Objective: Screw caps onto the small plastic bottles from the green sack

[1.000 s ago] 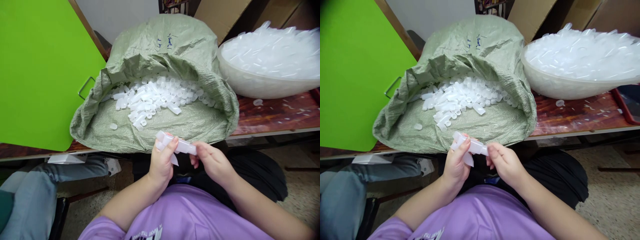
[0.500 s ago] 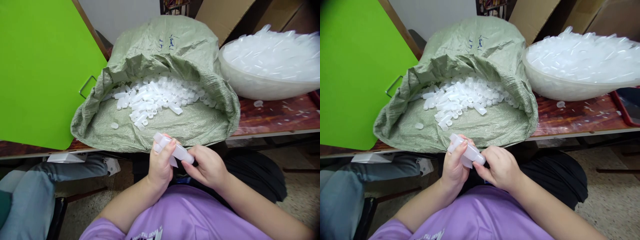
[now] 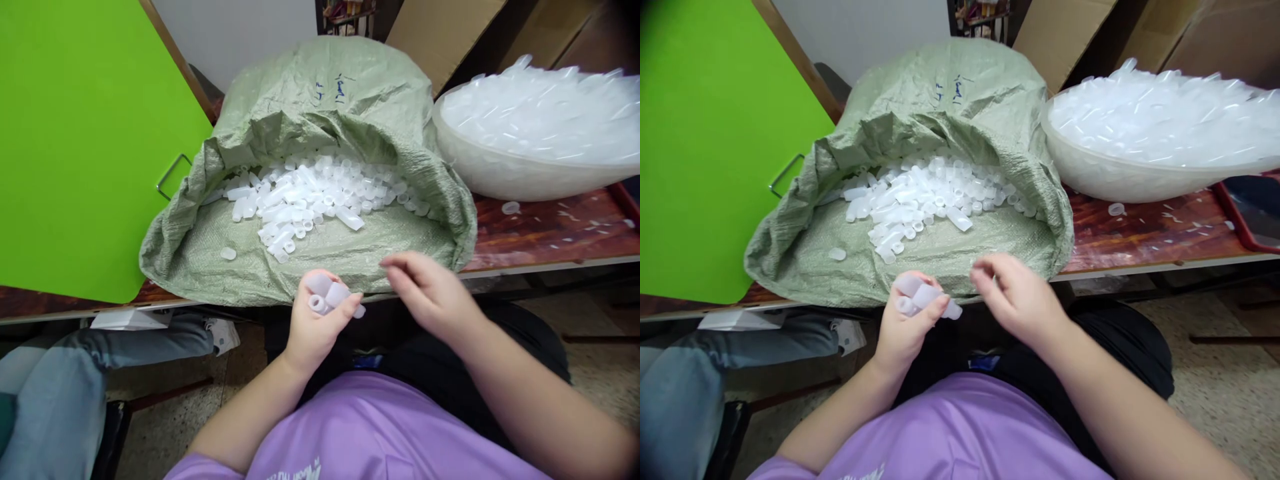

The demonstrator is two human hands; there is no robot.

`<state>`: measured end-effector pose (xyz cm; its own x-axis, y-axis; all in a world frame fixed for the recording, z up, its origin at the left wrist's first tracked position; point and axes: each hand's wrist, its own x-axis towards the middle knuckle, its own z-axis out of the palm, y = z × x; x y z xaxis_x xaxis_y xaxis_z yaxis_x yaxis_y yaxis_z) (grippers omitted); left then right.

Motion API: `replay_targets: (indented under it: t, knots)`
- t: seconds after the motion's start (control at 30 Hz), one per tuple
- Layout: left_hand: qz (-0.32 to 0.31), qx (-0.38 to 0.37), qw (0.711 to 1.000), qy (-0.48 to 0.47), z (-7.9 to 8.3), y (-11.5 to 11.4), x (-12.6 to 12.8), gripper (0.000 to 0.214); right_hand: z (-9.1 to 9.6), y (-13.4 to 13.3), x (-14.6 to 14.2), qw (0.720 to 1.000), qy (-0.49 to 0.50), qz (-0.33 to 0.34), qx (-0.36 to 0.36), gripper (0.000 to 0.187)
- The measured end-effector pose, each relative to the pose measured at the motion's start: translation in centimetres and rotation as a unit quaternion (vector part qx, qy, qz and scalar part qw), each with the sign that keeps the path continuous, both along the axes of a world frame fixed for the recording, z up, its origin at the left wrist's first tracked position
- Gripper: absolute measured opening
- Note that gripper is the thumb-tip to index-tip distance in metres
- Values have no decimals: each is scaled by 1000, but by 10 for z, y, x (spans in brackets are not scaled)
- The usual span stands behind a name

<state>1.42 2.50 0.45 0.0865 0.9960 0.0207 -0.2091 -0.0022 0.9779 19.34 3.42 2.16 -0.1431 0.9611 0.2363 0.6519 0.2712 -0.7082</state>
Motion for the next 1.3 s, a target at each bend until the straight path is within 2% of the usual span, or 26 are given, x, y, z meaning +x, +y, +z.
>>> replay_targets:
  t: [0.03, 0.1, 0.2, 0.3, 0.43, 0.53, 0.63, 0.7, 0.73, 0.8, 0.87, 0.93, 1.1, 1.2, 1.3]
  knots:
    - [-10, 8, 999, 43, 0, -1, 1, 36, 5, 15, 6, 996, -76, -43, 29, 24]
    - [-22, 20, 992, 119, -1, -2, 4, 40, 11, 48, 14, 970, -213, -102, 54, 24]
    - [-14, 39, 986, 164, -3, -2, 7, 47, 12, 96, 16, 937, -336, -87, 45, 27]
    - [5, 2, 993, 117, -5, 0, 4, 40, 7, 124, 11, 913, -404, -61, 16, 28]
    - [38, -86, 996, 1, -2, 3, -4, 31, 0, 134, 8, 907, -413, -83, -1, 30]
    - [37, -137, 988, -64, 6, 6, -7, 34, 0, 126, 11, 920, -381, -96, -9, 30]
    - [34, -140, 984, -104, 13, 7, -6, 48, 6, 98, 11, 963, -262, -61, 37, 31]
    - [34, -131, 982, -133, 17, 7, -4, 55, 9, 67, 8, 987, -128, 10, 94, 35]
    - [31, -135, 979, -148, 18, 8, -3, 54, 9, 49, 5, 989, -63, 55, 123, 38]
    - [22, -156, 973, -169, 18, 8, 0, 41, 7, 16, -3, 975, 2, 143, 170, 30]
    - [11, -178, 967, -182, 18, 9, 2, 30, 0, -9, -9, 964, 5, 161, 210, 31]
    - [5, -195, 962, -189, 17, 10, 4, 28, -10, -21, -11, 960, -7, 148, 238, 35]
    - [-41, -239, 949, -200, 16, 11, 3, 26, -25, -24, -1, 956, 1, 141, 258, 37]
    - [-58, -201, 964, -163, 17, 8, 1, 24, -26, -26, 5, 952, -45, 166, 255, 33]
    - [-42, -170, 974, -142, 17, 4, 3, 25, -25, -29, 3, 960, -70, 160, 220, 25]
